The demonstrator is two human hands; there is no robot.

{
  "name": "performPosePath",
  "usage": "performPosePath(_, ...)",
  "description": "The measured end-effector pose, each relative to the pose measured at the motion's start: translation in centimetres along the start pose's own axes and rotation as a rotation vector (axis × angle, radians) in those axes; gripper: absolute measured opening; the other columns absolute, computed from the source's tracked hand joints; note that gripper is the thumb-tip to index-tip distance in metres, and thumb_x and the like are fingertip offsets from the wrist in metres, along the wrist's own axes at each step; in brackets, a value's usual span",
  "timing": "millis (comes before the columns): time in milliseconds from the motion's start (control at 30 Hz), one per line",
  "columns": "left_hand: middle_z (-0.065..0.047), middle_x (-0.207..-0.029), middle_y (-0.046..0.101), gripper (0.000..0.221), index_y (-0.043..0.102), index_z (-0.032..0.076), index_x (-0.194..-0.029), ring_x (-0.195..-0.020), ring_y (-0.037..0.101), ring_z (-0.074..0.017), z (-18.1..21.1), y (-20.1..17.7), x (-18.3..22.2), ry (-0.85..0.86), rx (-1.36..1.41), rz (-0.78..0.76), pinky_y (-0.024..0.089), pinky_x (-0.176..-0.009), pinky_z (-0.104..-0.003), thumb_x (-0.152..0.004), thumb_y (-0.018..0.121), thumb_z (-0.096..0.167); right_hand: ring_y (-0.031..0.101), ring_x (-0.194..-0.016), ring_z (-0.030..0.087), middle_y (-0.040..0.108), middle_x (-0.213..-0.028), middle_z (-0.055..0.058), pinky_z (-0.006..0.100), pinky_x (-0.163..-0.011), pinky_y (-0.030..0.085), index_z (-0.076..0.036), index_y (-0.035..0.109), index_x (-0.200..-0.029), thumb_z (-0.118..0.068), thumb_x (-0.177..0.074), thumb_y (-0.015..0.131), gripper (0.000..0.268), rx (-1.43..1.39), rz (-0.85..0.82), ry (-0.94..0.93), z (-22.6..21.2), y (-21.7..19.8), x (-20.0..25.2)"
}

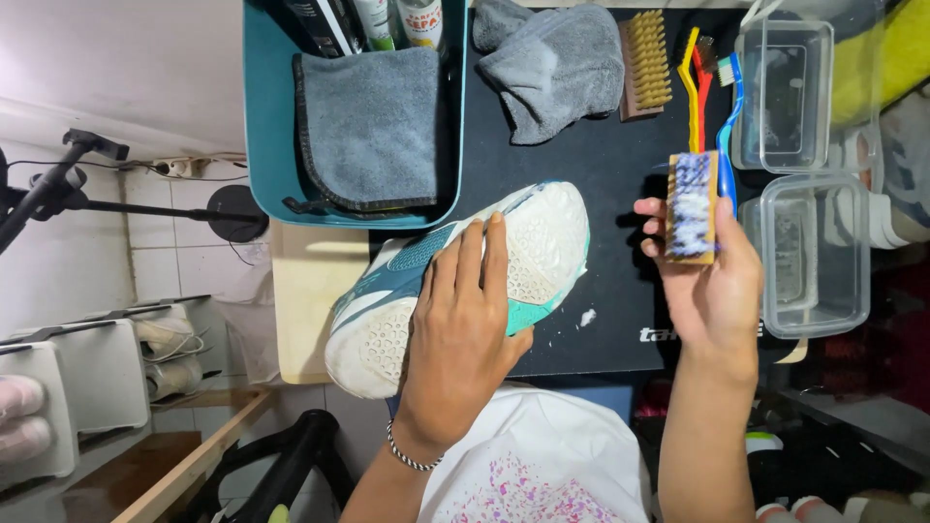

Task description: The person is scrubbing the sole of a sneaker using a small brush and then wiping it clean with a grey microfiber cloth.

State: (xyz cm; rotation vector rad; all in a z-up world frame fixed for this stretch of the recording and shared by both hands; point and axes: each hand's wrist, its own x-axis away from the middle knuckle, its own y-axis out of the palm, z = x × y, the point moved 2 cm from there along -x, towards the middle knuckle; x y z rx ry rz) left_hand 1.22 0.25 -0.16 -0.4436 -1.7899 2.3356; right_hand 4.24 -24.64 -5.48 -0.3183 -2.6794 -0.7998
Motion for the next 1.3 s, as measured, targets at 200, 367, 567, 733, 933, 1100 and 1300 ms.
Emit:
performPosePath(200, -0.018, -0.144, 0.052, 0.113, 0.042, -0.001, -0.149, -0.129, 0.052, -0.0289, 0.0, 0.4, 0.3, 0.003, 0.023, -0.011, 0.047, -0.109, -0.039, -0.061, 0.095, 0.046, 0.063, -0.074, 0.013, 0.068, -0.126, 0.033, 0.019, -0.062, 0.053, 0.002, 0.047, -0.147, -0.037, -0.105, 0.053, 0.058, 0.159, 0.030, 0.004, -1.5, 1.3, -0.7)
performPosePath(367, -0.017, -0.143, 0.052, 0.114, 0.043, -0.001, -0.149, -0.124, 0.054, -0.0270, 0.0, 0.2, 0.2, 0.005, 0.001, -0.019, 0.046, -0.107, -0.037, -0.059, 0.094, 0.048, 0.059, -0.068, 0.013, 0.071, -0.120, 0.027, 0.019, -0.054, 0.048, 0.005, 0.051, -0.143, -0.041, -0.103, 0.052, 0.061, 0.200, 0.096, 0.003, -0.8, 1.2, -1.9)
performPosePath(567, -0.015, -0.145, 0.052, 0.113, 0.043, -0.001, -0.149, -0.129, 0.053, -0.0253, 0.2, 0.1, 0.2, 0.004, -0.039, -0.013, 0.045, -0.111, -0.036, -0.059, 0.093, 0.049, 0.070, -0.078, 0.018, 0.065, -0.132, 0.034, 0.022, -0.066, 0.058, 0.009, 0.044, -0.150, -0.043, -0.105, 0.049, 0.069, 0.050, -0.005, 0.040, -0.5, 0.4, -1.6)
performPosePath(733, -0.015, -0.145, 0.053, 0.115, 0.043, -0.001, -0.148, -0.132, 0.052, -0.0255, 0.2, -0.1, 0.2, 0.005, -0.028, -0.017, 0.045, -0.113, -0.036, -0.059, 0.094, 0.050, 0.074, -0.102, 0.032, 0.056, -0.140, 0.040, 0.033, -0.091, 0.063, 0.012, 0.037, -0.153, -0.034, -0.107, 0.054, 0.067, -0.139, -0.081, 0.045, -1.0, 0.1, 0.6)
performPosePath(933, -0.014, -0.145, 0.053, 0.113, 0.044, -0.001, -0.148, -0.132, 0.052, -0.0254, 0.2, 0.0, 0.2, 0.009, -0.019, 0.000, 0.045, -0.111, -0.036, -0.059, 0.094, 0.049, 0.060, -0.121, 0.031, 0.045, -0.152, 0.037, 0.035, -0.111, 0.048, 0.013, 0.030, -0.152, -0.021, -0.090, 0.061, 0.077, 0.216, -0.018, 0.018, -1.6, 0.8, 2.6)
performPosePath(1100, -0.014, -0.147, 0.052, 0.116, 0.042, 0.000, -0.149, -0.134, 0.051, -0.0261, 0.2, 0.1, 0.4, 0.008, -0.026, -0.005, 0.045, -0.113, -0.037, -0.059, 0.094, 0.051, 0.069, -0.100, 0.026, 0.064, -0.131, 0.030, 0.035, -0.096, 0.058, 0.005, 0.046, -0.139, -0.014, -0.096, 0.056, 0.048, 0.466, 0.160, 0.004, -1.1, 0.6, 3.7)
performPosePath(1300, -0.014, -0.145, 0.053, 0.116, 0.043, -0.001, -0.149, -0.131, 0.053, -0.0258, 0.0, -0.1, 0.3, 0.027, -0.037, 0.003, 0.047, -0.110, -0.035, -0.057, 0.095, 0.047, 0.068, -0.067, 0.020, 0.074, -0.096, 0.014, 0.030, -0.068, 0.060, 0.000, 0.056, -0.127, -0.013, -0.106, 0.056, 0.025, 0.950, 0.321, -0.066, -0.3, 0.1, 4.8)
